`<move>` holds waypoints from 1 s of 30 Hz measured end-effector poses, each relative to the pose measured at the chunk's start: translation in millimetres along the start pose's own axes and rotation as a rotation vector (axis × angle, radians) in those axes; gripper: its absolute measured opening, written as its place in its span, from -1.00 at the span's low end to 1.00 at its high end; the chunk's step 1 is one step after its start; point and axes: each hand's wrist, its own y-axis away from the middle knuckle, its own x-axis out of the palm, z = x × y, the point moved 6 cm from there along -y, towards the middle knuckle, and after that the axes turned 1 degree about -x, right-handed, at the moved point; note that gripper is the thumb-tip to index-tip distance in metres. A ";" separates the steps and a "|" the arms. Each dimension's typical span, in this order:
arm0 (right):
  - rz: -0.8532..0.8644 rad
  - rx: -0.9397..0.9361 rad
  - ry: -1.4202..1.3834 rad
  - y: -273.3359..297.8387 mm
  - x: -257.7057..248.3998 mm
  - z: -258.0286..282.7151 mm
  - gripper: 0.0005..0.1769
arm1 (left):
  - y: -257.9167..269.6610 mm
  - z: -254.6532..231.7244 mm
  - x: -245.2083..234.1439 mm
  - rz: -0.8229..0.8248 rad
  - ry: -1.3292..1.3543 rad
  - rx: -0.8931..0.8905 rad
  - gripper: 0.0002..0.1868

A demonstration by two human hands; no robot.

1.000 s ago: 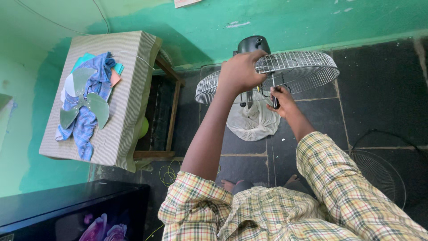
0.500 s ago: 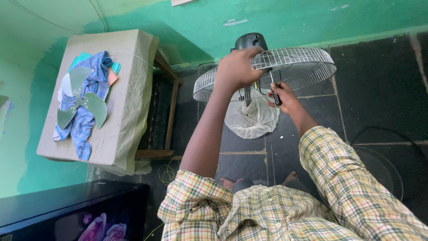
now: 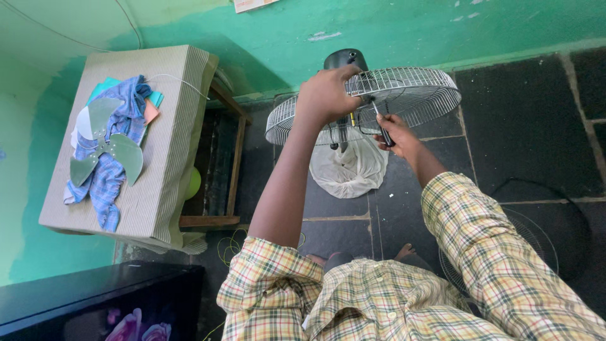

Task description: The person uses a screwdriver to remove the front grill of a standing fan, detaches the fan blades, and places them on a nearby table. They then reattach the front grill to the fan.

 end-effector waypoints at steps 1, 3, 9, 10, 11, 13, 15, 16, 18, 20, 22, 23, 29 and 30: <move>-0.022 0.036 0.052 -1.0 -1.4 1.1 -0.68 | -0.2 0.2 1.0 0.004 0.003 -0.004 -0.42; -0.027 0.100 0.090 -9.2 0.3 0.4 -0.54 | 0.5 1.3 1.5 0.014 0.001 -0.006 -0.42; 0.046 0.018 0.034 -22.4 3.0 -3.0 -0.57 | -0.8 -0.5 -1.4 -0.013 0.005 0.004 -0.44; 0.025 -0.052 0.044 -15.7 2.1 -4.2 -0.61 | 0.6 0.5 -0.4 0.002 0.000 -0.008 -0.43; 0.004 -0.121 0.054 -9.1 1.3 -2.3 -0.64 | 1.6 1.6 0.7 0.017 -0.005 -0.020 -0.41; 0.016 -0.061 0.110 0.7 1.4 -6.0 -0.68 | 1.2 2.0 3.4 0.039 -0.018 -0.025 -0.40; 0.012 -0.008 0.131 1.1 -1.4 -0.8 -0.68 | 1.9 0.5 3.4 0.027 -0.029 -0.022 -0.40; -0.003 0.019 0.114 -1.0 -2.3 -0.8 -0.66 | 2.6 0.5 3.0 0.027 -0.026 -0.017 -0.39; 0.035 0.074 0.065 -10.4 -2.6 -1.9 -0.54 | 2.6 0.6 1.7 0.021 -0.020 -0.008 -0.38; 0.141 0.127 0.000 -19.0 0.8 -7.8 -0.31 | 1.2 2.8 1.7 0.035 -0.020 -0.031 -0.38; 0.135 -0.048 0.040 -20.7 -2.6 -5.9 -0.34 | 0.5 3.5 1.8 0.042 -0.017 -0.034 -0.39; 0.135 -0.136 0.060 -18.4 -2.8 -4.0 -0.35 | 0.3 2.9 1.9 0.039 -0.014 -0.026 -0.39; -0.068 -0.070 0.173 -2.4 -7.4 2.1 -0.54 | 0.5 3.5 4.0 0.052 -0.036 -0.031 -0.39; -0.049 -0.014 0.148 -3.9 -5.9 2.0 -0.51 | 0.5 3.7 4.1 0.051 -0.037 -0.034 -0.39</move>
